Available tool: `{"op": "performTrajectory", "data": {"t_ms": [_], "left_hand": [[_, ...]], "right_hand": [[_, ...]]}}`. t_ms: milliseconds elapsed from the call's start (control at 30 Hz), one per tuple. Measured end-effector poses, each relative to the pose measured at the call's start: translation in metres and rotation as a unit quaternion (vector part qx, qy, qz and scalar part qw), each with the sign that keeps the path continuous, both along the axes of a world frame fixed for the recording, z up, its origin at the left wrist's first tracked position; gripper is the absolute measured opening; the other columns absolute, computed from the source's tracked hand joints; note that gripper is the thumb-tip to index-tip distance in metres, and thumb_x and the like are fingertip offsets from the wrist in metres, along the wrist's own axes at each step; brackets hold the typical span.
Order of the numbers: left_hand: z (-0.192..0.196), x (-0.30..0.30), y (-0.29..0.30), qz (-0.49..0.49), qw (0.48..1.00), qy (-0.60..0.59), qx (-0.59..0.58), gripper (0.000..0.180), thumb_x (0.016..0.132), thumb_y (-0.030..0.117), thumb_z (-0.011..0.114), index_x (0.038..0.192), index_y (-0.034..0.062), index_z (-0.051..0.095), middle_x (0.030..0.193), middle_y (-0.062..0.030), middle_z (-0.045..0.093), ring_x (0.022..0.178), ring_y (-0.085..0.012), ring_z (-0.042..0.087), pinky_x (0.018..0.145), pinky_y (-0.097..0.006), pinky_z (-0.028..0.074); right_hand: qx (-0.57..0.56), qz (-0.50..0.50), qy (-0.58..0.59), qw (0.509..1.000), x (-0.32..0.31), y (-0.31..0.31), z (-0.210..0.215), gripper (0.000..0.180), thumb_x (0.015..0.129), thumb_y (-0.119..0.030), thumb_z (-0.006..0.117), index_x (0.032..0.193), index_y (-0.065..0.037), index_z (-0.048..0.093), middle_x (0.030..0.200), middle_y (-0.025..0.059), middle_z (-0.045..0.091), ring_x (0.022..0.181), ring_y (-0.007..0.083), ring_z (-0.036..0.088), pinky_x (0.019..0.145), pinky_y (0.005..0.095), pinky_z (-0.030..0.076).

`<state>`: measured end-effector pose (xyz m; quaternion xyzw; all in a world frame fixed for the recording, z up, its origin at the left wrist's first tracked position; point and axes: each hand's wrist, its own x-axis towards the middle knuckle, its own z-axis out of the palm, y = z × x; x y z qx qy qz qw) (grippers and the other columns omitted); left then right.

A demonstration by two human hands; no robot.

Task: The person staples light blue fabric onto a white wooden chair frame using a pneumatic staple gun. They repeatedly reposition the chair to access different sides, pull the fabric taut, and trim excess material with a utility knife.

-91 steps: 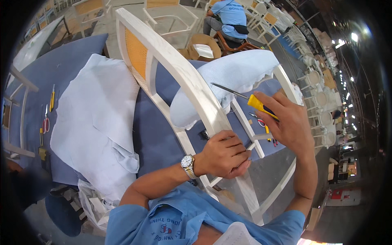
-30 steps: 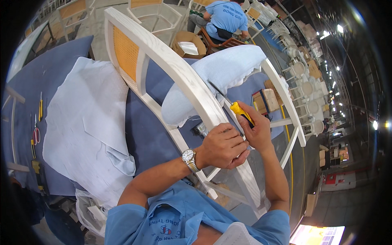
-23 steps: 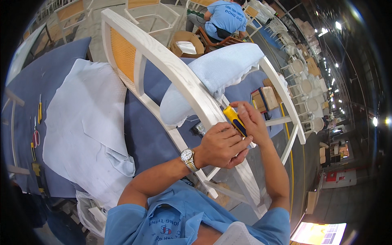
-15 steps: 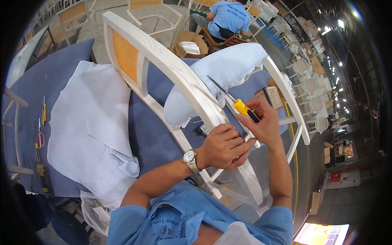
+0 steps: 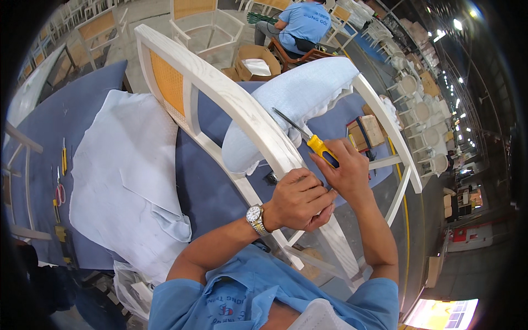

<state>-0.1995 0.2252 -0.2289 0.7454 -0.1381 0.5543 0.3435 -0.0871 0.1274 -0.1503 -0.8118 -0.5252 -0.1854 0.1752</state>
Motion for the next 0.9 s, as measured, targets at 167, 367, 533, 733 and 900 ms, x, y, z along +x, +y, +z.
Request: {"op": "performTrajectory", "data": {"t_ms": [167, 367, 533, 733, 900], "left_hand": [[0.002, 0.001, -0.002, 0.008, 1.000, 0.004, 0.003, 0.015, 0.073, 0.013, 0.071, 0.086, 0.0096, 0.077, 0.075, 0.0016, 0.069, 0.073, -0.0143, 0.065, 0.080, -0.034, 0.049], [0.018, -0.002, 0.028, 0.026, 0.999, 0.025, 0.017, 0.027, 0.075, 0.015, 0.078, 0.101, 0.0092, 0.075, 0.090, -0.0045, 0.072, 0.083, -0.0203, 0.067, 0.082, -0.040, 0.049], [0.052, 0.022, 0.136, 0.158, 0.960, 0.218, 0.080, 0.040, 0.088, 0.028, 0.073, 0.123, 0.0087, 0.068, 0.116, -0.0131, 0.071, 0.105, -0.0282, 0.066, 0.095, -0.046, 0.046], [0.038, 0.035, 0.142, 0.217, 0.930, 0.289, 0.073, 0.039, 0.097, 0.040, 0.063, 0.126, 0.0145, 0.070, 0.128, -0.0116, 0.070, 0.115, -0.0248, 0.066, 0.116, -0.050, 0.029], [0.036, 0.036, 0.137, 0.189, 0.935, 0.301, 0.005, 0.027, 0.098, 0.038, 0.061, 0.115, 0.0230, 0.077, 0.125, -0.0117, 0.071, 0.113, -0.0247, 0.067, 0.115, -0.049, 0.029]], "right_hand": [[-0.012, -0.032, 0.313, 0.949, 0.013, -0.001, 0.007, 0.030, 0.092, -0.027, 0.076, 0.106, -0.003, 0.064, 0.090, 0.0095, 0.070, 0.068, 0.0231, 0.065, 0.061, 0.0354, 0.051], [-0.003, 0.029, 0.181, 0.983, 0.014, -0.001, 0.000, 0.032, 0.096, -0.029, 0.070, 0.113, -0.003, 0.062, 0.086, 0.0122, 0.071, 0.070, 0.0276, 0.065, 0.067, 0.0388, 0.051], [-0.038, -0.030, 0.234, 0.971, 0.002, 0.000, 0.010, 0.034, 0.098, -0.037, 0.063, 0.108, -0.004, 0.067, 0.080, 0.0142, 0.071, 0.073, 0.0339, 0.068, 0.067, 0.0420, 0.052], [-0.040, -0.024, 0.526, 0.849, 0.014, 0.001, 0.011, 0.033, 0.104, -0.033, 0.056, 0.102, -0.003, 0.069, 0.074, 0.0025, 0.068, 0.054, 0.0099, 0.055, 0.053, 0.0271, 0.045], [0.021, 0.032, 0.675, 0.737, 0.021, 0.002, -0.011, 0.031, 0.106, -0.031, 0.054, 0.101, -0.003, 0.068, 0.074, -0.0007, 0.066, 0.051, 0.0062, 0.051, 0.050, 0.0230, 0.041]]}}
